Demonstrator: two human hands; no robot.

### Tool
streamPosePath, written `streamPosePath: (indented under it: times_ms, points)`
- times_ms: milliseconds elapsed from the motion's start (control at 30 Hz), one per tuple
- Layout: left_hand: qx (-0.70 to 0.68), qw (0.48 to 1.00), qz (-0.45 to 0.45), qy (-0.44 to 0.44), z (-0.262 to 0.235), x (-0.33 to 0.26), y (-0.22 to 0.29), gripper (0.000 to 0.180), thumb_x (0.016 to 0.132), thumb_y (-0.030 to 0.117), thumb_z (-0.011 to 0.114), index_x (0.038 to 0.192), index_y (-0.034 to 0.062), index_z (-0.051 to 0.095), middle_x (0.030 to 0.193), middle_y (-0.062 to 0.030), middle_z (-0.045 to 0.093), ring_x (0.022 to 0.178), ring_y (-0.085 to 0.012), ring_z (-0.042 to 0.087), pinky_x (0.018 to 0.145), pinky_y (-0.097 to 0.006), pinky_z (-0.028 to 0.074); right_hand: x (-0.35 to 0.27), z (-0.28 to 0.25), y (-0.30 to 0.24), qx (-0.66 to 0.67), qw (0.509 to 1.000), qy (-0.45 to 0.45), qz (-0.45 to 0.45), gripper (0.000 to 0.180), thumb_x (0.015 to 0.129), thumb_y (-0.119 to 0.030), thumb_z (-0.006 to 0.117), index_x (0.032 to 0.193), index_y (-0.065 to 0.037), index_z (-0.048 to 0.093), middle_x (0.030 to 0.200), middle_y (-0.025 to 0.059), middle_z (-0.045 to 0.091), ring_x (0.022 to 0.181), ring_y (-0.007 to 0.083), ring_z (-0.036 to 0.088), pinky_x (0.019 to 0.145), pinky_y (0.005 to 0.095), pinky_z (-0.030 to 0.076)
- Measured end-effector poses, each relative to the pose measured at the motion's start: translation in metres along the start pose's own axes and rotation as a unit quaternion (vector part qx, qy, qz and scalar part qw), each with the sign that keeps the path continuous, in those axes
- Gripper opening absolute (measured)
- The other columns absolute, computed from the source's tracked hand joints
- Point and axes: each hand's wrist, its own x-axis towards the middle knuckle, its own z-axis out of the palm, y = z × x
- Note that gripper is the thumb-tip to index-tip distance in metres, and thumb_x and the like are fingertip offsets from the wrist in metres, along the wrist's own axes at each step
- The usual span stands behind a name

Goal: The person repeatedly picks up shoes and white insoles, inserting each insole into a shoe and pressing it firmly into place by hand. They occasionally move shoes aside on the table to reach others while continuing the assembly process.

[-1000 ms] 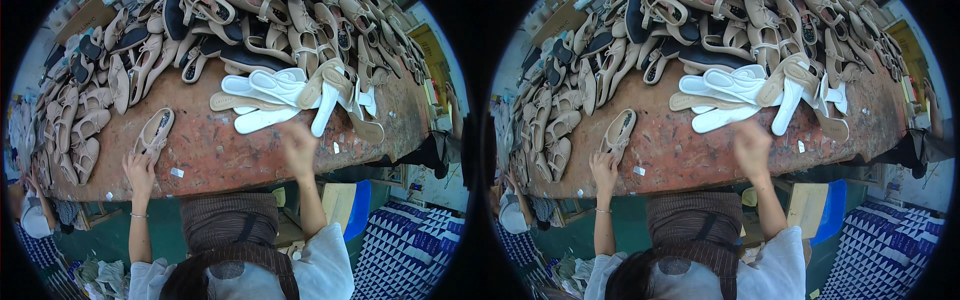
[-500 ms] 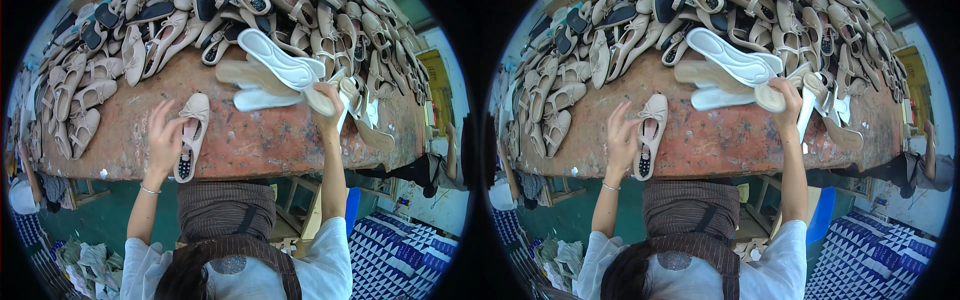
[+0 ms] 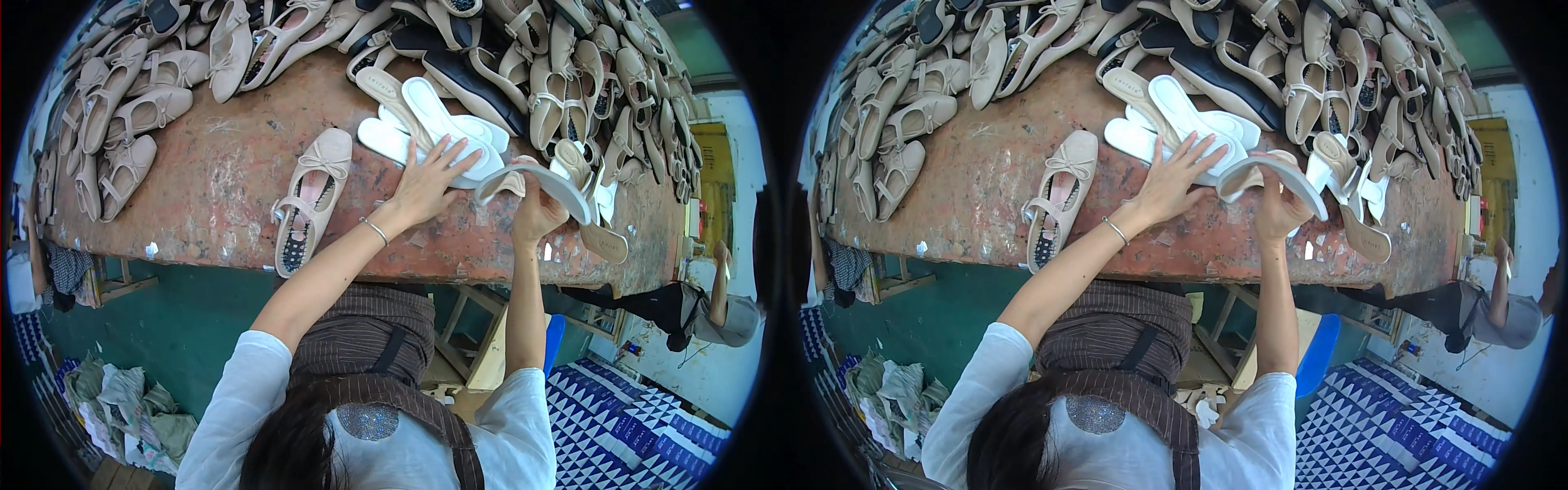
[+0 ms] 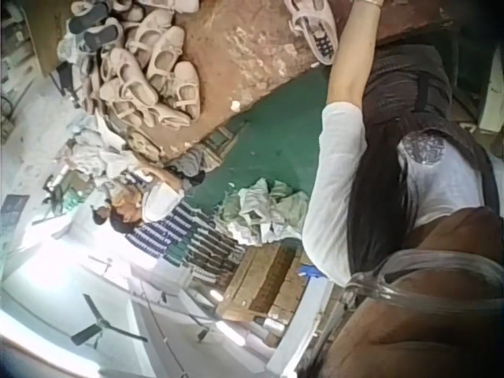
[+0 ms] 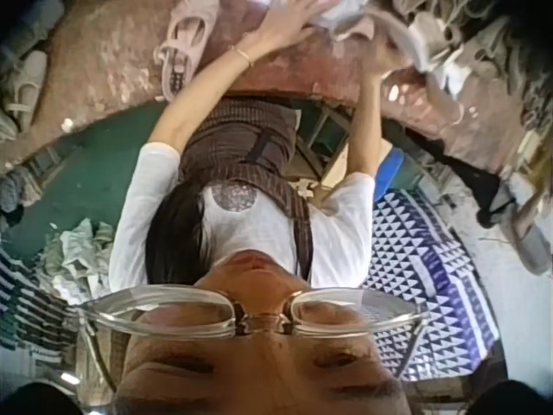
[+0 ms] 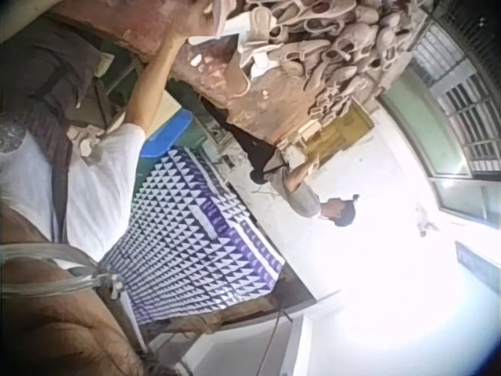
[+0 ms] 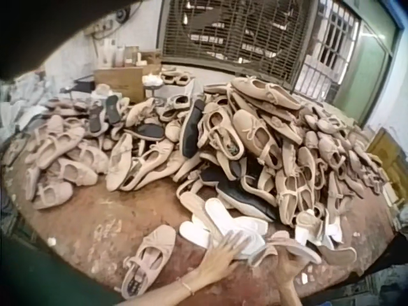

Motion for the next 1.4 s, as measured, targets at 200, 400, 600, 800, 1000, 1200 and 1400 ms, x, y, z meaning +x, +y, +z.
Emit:
streamPosePath:
  times_ms: [200, 400, 600, 800, 1000, 1200, 1400]
  points:
    - [0.060, 0.998, -0.019, 0.016, 0.014, 0.005, -0.015, 0.070, 0.093, 0.009, 0.058, 0.153, 0.0359, 0.034, 0.160, -0.0020, 0.034, 0.149, -0.0283, 0.027, 0.114, -0.071, 0.015, 0.006, 0.007, -0.014, 0.041, 0.999, 0.026, 0.018, 0.010, 0.088, 0.009, 0.064, 0.096, 0.008, 0.070, 0.094, 0.0188, 0.073, 0.085, 0.0239, 0.071, 0.083, 0.0372, 0.058]
    - [0.099, 0.995, 0.030, 0.012, 0.013, -0.001, -0.018, 0.062, 0.087, 0.020, 0.063, 0.147, 0.0276, 0.049, 0.161, -0.0068, 0.032, 0.150, -0.0320, 0.024, 0.116, -0.068, 0.014, 0.050, -0.069, -0.057, 0.101, 0.961, 0.249, -0.071, 0.028, 0.093, -0.018, 0.069, 0.106, 0.005, 0.061, 0.100, 0.0207, 0.069, 0.092, 0.0254, 0.068, 0.084, 0.0413, 0.058]
    - [-0.277, 0.951, 0.114, 0.070, -0.035, -0.028, 0.045, 0.118, 0.078, 0.048, 0.077, 0.160, 0.0083, 0.002, 0.165, -0.0160, 0.015, 0.151, -0.0406, 0.014, 0.120, -0.060, 0.011, 0.017, -0.006, -0.101, -0.186, 0.945, 0.268, 0.040, 0.021, 0.095, -0.012, 0.068, 0.103, 0.008, 0.066, 0.091, 0.0114, 0.071, 0.077, 0.0139, 0.066, 0.068, 0.0277, 0.055]
    - [-0.480, 0.859, -0.073, 0.160, -0.007, -0.056, 0.092, 0.141, 0.074, 0.023, 0.088, 0.152, 0.0077, -0.028, 0.159, -0.0253, 0.018, 0.147, -0.0356, 0.026, 0.117, -0.047, 0.029, -0.029, 0.043, -0.128, -0.017, 0.974, 0.185, 0.126, 0.027, 0.100, -0.017, 0.063, 0.113, 0.006, 0.060, 0.109, 0.0151, 0.067, 0.095, 0.0187, 0.066, 0.085, 0.0354, 0.057]
    - [-0.673, 0.718, -0.179, -0.005, -0.019, -0.076, 0.095, 0.085, 0.084, 0.020, 0.081, 0.148, -0.0020, 0.028, 0.133, -0.0142, 0.054, 0.120, -0.0175, 0.054, 0.095, -0.031, 0.047, -0.020, 0.046, -0.131, 0.028, 0.960, 0.256, 0.106, 0.037, 0.105, -0.023, 0.053, 0.123, 0.008, 0.048, 0.116, 0.0224, 0.063, 0.101, 0.0284, 0.066, 0.091, 0.0432, 0.057]
    - [-0.783, 0.535, -0.188, -0.256, -0.069, -0.078, 0.099, 0.038, 0.089, 0.017, 0.077, 0.118, -0.0047, 0.065, 0.106, -0.0043, 0.071, 0.092, -0.0063, 0.064, 0.082, -0.023, 0.050, -0.001, -0.036, -0.048, 0.014, 0.910, 0.371, 0.182, 0.045, 0.100, -0.029, 0.061, 0.123, 0.009, 0.052, 0.116, 0.0256, 0.063, 0.092, 0.0337, 0.070, 0.081, 0.0479, 0.062]
    - [-0.444, 0.875, -0.099, -0.164, -0.069, -0.028, 0.081, 0.057, 0.090, 0.035, 0.074, 0.123, -0.0092, 0.060, 0.109, -0.0161, 0.070, 0.095, -0.0211, 0.068, 0.081, -0.032, 0.054, -0.009, -0.141, -0.032, 0.106, 0.898, 0.346, 0.249, 0.040, 0.099, -0.020, 0.055, 0.132, 0.003, 0.050, 0.126, 0.0221, 0.061, 0.110, 0.0349, 0.064, 0.093, 0.0522, 0.056]
